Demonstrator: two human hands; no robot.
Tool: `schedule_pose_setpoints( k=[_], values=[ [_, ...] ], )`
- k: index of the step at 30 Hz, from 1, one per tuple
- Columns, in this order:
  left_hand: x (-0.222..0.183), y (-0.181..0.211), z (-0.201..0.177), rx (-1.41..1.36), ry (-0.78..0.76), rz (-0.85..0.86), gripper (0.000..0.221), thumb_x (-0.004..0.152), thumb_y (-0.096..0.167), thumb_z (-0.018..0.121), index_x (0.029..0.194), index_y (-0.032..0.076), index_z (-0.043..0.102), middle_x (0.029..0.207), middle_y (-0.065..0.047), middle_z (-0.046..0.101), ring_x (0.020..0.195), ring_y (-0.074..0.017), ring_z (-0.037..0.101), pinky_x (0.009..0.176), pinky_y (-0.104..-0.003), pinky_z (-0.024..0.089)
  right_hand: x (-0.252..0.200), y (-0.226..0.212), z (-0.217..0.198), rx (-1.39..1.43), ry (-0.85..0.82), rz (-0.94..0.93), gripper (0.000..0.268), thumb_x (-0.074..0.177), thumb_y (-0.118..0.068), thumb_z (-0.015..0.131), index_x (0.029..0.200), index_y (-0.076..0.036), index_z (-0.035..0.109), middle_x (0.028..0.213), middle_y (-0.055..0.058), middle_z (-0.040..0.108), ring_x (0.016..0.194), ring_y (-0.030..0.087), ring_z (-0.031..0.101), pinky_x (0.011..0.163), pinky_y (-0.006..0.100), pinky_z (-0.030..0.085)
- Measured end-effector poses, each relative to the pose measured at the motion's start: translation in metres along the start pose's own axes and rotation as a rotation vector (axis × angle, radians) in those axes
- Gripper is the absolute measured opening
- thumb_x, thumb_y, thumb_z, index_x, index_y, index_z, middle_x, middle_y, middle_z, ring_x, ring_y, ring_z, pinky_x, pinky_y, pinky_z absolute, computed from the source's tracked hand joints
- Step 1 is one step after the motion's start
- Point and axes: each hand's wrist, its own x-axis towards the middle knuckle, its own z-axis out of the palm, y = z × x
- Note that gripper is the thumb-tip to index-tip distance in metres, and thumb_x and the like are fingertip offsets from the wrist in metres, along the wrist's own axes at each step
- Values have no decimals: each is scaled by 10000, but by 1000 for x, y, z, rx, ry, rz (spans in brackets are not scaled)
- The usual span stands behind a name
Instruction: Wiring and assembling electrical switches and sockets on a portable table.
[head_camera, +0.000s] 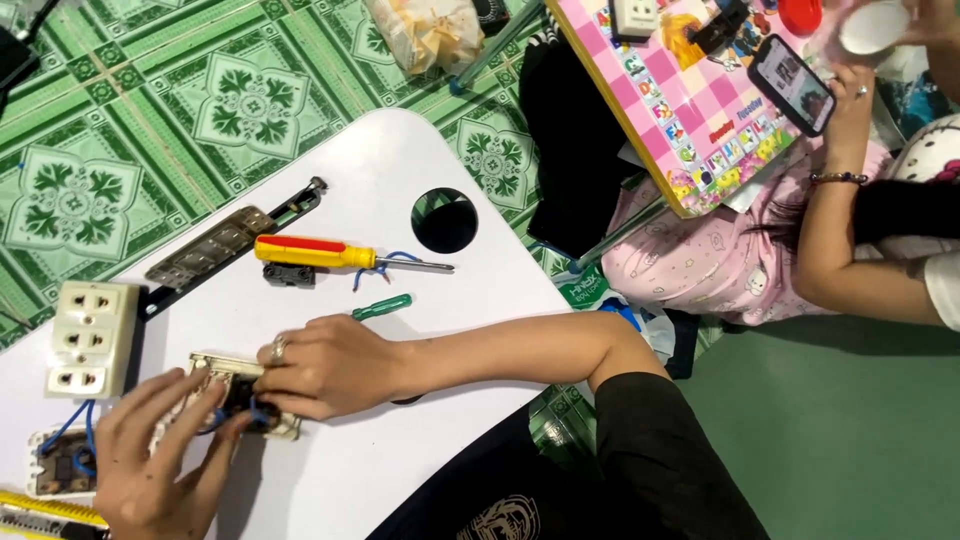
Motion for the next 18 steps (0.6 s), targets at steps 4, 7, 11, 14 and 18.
schedule_pose_setpoints(
  k=[4, 7, 11, 14, 18],
  values=[
    [-2, 0, -4, 91, 19, -117, 530, 879, 130, 943, 1324, -65, 730, 1291, -238, 690, 1099, -403, 636, 982, -500, 523, 5, -4, -8, -12, 28, 44, 156, 968, -201, 646, 917, -92, 746, 926, 39, 676, 684, 198, 597, 528, 330, 405],
    [6, 5, -5, -34, 7, -148, 410, 887, 68, 884, 1223, -112, 735, 1040, -195, 753, 807, -271, 630, 824, -394, 537, 1, -3, -9, -11, 39, 33, 142, 973, -206, 695, 961, -83, 766, 932, 50, 693, 707, 199, 621, 525, 322, 443],
    [15, 11, -14, -191, 79, -237, 186, 845, 35, 835, 994, -12, 734, 1020, -186, 728, 892, -360, 693, 834, -447, 546, 0, -1, 1, 27, 110, 24, 93, 941, -184, 704, 989, -117, 749, 909, 73, 713, 767, 251, 700, 659, 341, 568],
    [10, 5, -19, -228, 172, -300, 98, 849, -32, 801, 880, 51, 760, 936, -156, 748, 785, -391, 706, 706, -468, 568, 6, -3, 6, 123, 116, 86, 138, 858, -135, 791, 988, -98, 764, 845, 109, 727, 713, 299, 718, 615, 358, 597],
    [1, -6, -22, -351, 271, -261, 106, 860, -22, 797, 925, 58, 777, 830, -103, 759, 738, -326, 730, 671, -411, 600, 15, -8, -3, 116, 10, 198, 160, 847, -100, 829, 1004, -108, 800, 843, 52, 771, 635, 242, 716, 575, 323, 583]
  ],
)
